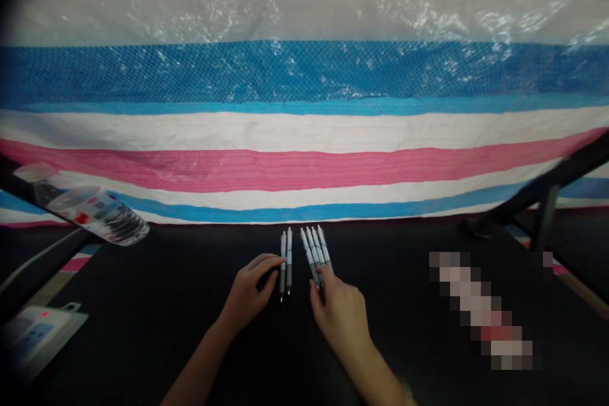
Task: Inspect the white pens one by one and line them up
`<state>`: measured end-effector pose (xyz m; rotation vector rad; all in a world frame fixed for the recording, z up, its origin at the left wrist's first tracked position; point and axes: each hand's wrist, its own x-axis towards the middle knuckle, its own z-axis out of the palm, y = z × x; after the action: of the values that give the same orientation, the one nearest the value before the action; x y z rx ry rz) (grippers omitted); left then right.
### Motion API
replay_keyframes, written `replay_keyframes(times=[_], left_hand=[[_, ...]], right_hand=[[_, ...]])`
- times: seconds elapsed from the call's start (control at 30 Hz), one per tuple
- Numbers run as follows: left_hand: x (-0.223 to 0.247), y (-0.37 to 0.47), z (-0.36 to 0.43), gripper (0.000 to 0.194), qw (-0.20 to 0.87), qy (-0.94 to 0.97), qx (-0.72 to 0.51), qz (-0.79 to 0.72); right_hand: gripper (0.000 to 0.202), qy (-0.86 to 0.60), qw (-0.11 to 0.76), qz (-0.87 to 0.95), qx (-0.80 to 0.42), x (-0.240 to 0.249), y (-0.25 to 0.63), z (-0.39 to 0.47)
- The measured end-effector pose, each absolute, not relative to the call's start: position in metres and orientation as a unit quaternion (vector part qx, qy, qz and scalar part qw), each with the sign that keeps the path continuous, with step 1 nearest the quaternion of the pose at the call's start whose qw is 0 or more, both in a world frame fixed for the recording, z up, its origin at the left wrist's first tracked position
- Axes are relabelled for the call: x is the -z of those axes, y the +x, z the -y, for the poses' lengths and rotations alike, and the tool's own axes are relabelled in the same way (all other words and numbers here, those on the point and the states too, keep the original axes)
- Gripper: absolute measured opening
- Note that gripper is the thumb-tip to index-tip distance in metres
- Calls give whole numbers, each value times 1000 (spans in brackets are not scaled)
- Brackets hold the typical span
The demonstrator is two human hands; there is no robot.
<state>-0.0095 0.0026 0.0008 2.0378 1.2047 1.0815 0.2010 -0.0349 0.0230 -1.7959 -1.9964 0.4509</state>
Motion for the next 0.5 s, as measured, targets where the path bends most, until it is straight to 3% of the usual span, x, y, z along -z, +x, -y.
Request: replay_keyframes(times=[0.2, 0.3, 0.43, 0.5], left_hand=[[-1, -9, 0, 37, 271, 762, -394, -437], [-2, -8, 2, 38, 274, 785, -364, -420], [-2, -7, 3, 57, 256, 831, -309, -385], [1, -7, 2, 53, 240, 841, -299, -381]], right_hand=[[13, -669, 73, 736, -69, -25, 197, 37], [15, -671, 53, 737, -59, -27, 195, 38], [16, -681, 41, 730, -41, -26, 193, 37], [17, -679, 40, 732, -34, -25, 192, 36]])
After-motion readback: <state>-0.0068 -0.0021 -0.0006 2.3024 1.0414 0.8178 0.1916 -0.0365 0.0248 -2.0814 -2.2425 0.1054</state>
